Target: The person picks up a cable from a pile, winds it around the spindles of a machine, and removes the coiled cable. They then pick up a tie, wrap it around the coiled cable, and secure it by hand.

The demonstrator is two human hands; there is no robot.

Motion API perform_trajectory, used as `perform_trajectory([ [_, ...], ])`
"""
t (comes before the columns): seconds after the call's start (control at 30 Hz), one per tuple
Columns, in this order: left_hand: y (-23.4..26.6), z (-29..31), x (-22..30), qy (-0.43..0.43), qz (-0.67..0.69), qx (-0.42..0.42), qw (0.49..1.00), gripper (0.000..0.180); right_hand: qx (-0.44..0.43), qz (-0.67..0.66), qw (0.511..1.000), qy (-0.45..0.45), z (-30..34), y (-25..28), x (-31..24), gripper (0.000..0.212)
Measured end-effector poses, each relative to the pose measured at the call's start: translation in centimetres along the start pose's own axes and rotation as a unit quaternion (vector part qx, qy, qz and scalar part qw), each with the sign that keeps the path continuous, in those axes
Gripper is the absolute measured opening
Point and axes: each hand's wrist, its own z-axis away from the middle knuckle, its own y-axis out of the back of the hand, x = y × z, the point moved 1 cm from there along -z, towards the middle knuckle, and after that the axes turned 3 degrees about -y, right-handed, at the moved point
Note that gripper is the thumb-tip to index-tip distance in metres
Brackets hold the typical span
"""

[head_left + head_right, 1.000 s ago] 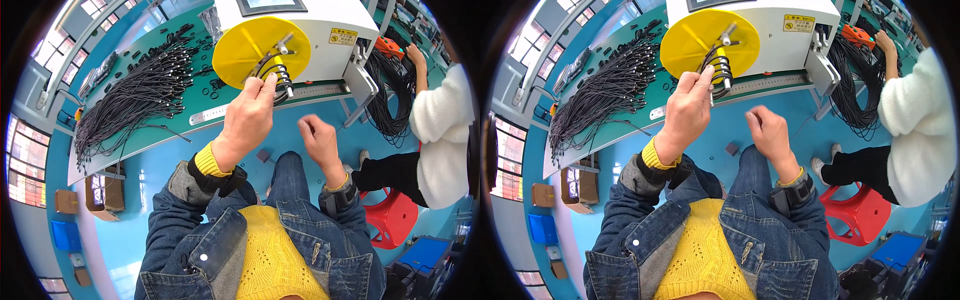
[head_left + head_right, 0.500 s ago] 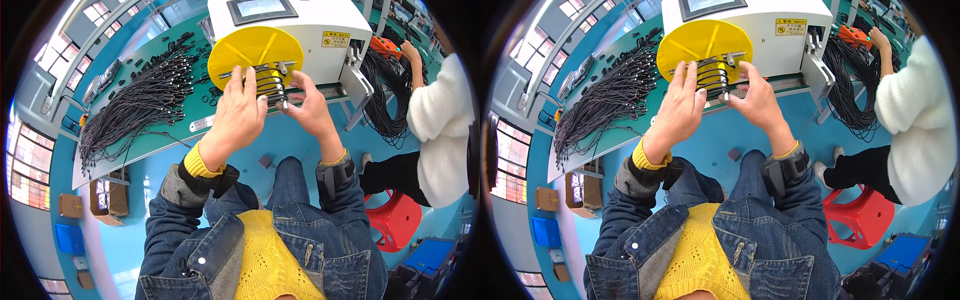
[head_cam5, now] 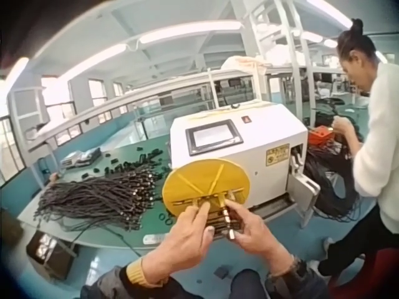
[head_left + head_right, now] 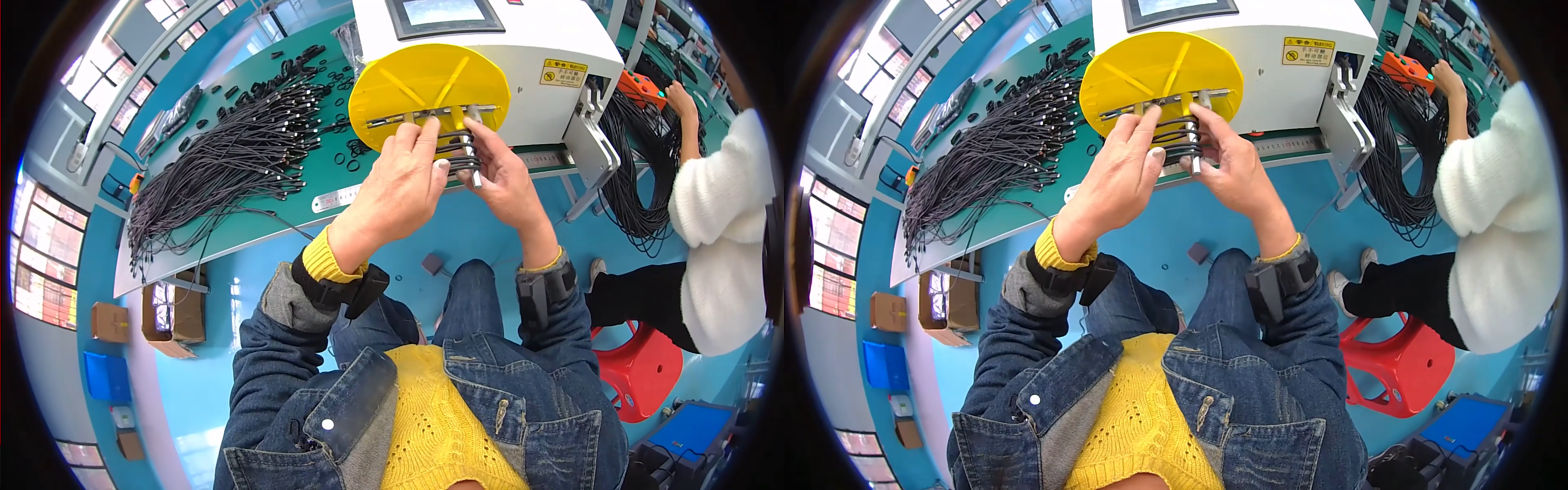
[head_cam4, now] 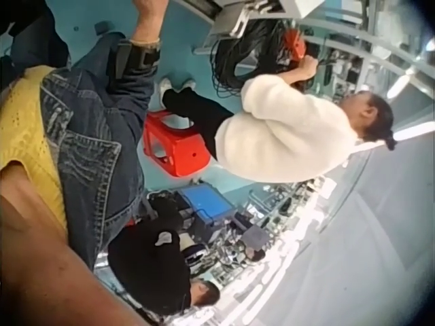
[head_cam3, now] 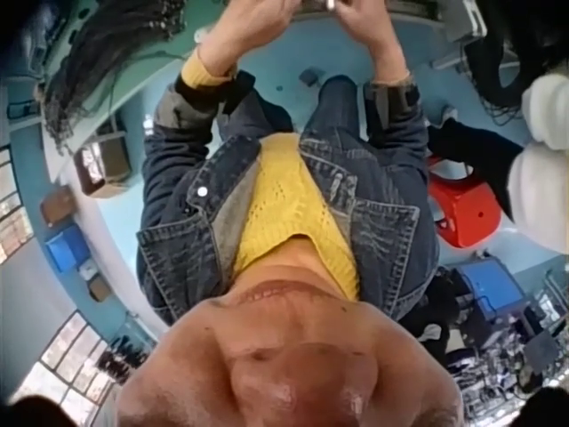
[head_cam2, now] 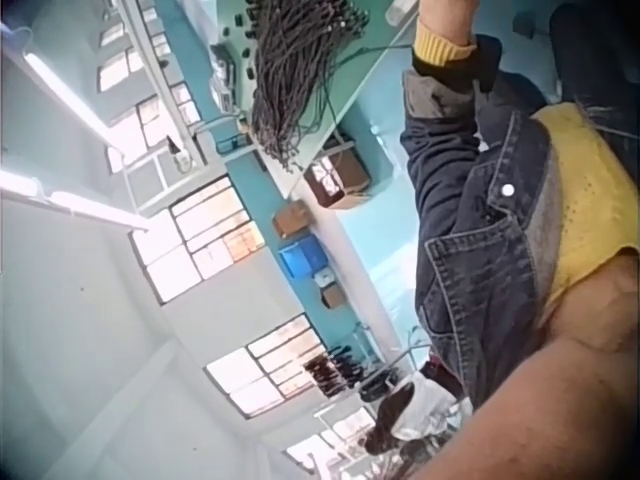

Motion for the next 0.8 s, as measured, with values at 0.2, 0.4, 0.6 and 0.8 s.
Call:
perform_trajectory([
  [0.2,-0.1,0.0,1.1,-0.021,-0.047,-0.002,0.999,0.015,0.203,0.182,0.957,0.101,1.7,-3.1,-0.5,0.039],
  [0.4,0.0,-0.1,1.5,-0.008,-0.064,-0.045,0.997,0.015,0.247,0.271,0.92,0.141,1.2,-3.2,-0.9,0.028],
  [0.6,0.1,1.4,2.9,-0.024,-0.076,-0.063,0.995,0.016,0.26,0.309,0.91,0.09,3.7,-4.2,-2.5,0.024],
  [0.8,-1.6,6.8,5.1,0.078,-0.027,-0.086,0.993,0.016,0.203,0.358,0.91,0.046,8.3,-5.7,-1.6,0.024],
])
